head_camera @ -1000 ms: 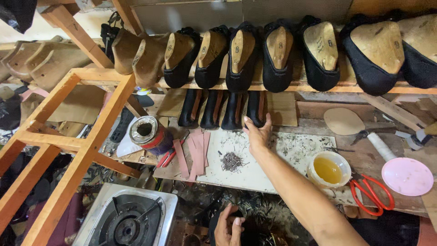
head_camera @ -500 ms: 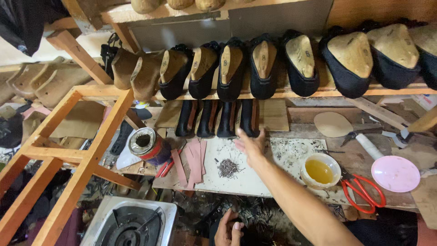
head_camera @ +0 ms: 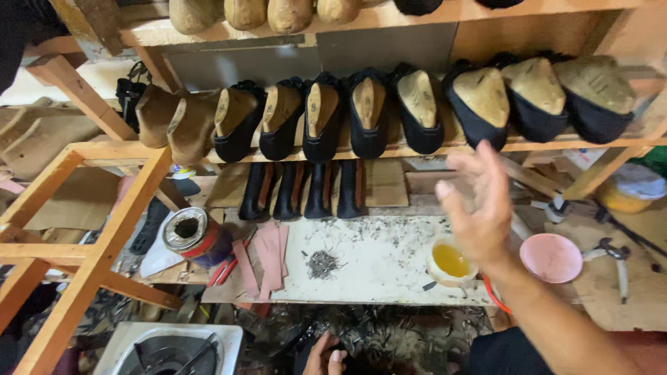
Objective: The person holds a black fabric shoe on their lap, applies yellow glue from a cup onto the sole area, then presses and smooths a pink insole board strip into place along the shoe bottom. At the end they place the finished shoe onto a shelf rack with other completed shoes.
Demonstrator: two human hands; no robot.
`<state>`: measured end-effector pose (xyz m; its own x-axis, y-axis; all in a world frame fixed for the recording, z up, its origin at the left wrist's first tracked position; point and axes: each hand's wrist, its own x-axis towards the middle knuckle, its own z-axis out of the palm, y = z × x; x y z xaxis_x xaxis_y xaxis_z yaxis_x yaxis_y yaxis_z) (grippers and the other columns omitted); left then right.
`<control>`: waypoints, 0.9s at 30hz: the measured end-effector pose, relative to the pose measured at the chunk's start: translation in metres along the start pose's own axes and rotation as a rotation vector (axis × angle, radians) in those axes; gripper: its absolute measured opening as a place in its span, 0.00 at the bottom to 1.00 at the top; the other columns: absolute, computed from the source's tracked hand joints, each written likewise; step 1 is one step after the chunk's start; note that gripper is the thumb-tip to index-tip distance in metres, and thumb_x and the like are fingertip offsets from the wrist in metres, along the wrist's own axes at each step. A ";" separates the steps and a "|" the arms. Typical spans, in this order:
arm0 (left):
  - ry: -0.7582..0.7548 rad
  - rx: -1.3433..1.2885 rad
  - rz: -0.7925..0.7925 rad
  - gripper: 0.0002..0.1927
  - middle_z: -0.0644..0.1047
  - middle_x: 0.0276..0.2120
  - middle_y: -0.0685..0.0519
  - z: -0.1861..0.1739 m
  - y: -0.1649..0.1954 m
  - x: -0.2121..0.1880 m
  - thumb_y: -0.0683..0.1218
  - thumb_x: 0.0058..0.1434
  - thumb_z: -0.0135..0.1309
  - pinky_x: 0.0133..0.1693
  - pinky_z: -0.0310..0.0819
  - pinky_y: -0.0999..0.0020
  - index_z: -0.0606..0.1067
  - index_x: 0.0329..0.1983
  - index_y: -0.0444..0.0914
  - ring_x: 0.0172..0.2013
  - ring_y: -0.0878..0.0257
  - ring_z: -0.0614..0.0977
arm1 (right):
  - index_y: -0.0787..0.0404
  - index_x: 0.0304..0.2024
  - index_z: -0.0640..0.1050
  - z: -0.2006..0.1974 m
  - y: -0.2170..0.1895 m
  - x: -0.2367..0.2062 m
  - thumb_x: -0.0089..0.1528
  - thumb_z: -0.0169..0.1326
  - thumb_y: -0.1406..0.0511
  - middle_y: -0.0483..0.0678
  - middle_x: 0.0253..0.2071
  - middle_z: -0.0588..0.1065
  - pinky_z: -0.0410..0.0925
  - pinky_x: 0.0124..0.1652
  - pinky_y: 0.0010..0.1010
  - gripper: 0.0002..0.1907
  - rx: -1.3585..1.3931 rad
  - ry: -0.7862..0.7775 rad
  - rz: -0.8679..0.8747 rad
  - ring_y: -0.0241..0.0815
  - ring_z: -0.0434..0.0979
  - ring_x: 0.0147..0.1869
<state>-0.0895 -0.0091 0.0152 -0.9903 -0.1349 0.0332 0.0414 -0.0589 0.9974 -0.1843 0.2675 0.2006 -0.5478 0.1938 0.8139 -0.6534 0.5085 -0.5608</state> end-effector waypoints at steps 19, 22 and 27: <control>0.011 0.206 0.126 0.24 0.84 0.41 0.42 0.004 0.014 -0.008 0.42 0.59 0.57 0.37 0.84 0.66 0.72 0.59 0.33 0.32 0.60 0.89 | 0.67 0.78 0.56 -0.125 0.033 0.055 0.73 0.62 0.72 0.60 0.72 0.66 0.64 0.74 0.40 0.37 -0.420 0.040 -0.065 0.49 0.67 0.75; 0.004 0.180 0.259 0.23 0.84 0.41 0.42 0.009 0.016 -0.008 0.41 0.59 0.56 0.38 0.84 0.66 0.73 0.59 0.32 0.32 0.61 0.89 | 0.68 0.76 0.56 -0.155 0.034 0.058 0.71 0.62 0.75 0.61 0.70 0.66 0.64 0.70 0.40 0.37 -0.614 0.092 -0.102 0.51 0.68 0.75; 0.030 0.188 0.262 0.21 0.84 0.40 0.42 0.018 0.021 -0.010 0.40 0.58 0.57 0.39 0.84 0.65 0.75 0.56 0.32 0.33 0.60 0.88 | 0.68 0.78 0.56 -0.183 0.047 0.075 0.71 0.62 0.76 0.62 0.70 0.64 0.65 0.73 0.37 0.39 -0.628 0.096 -0.134 0.50 0.68 0.75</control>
<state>-0.0811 0.0084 0.0374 -0.9445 -0.1509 0.2917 0.2668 0.1651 0.9495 -0.1611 0.4596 0.2631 -0.4148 0.1536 0.8969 -0.2670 0.9217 -0.2813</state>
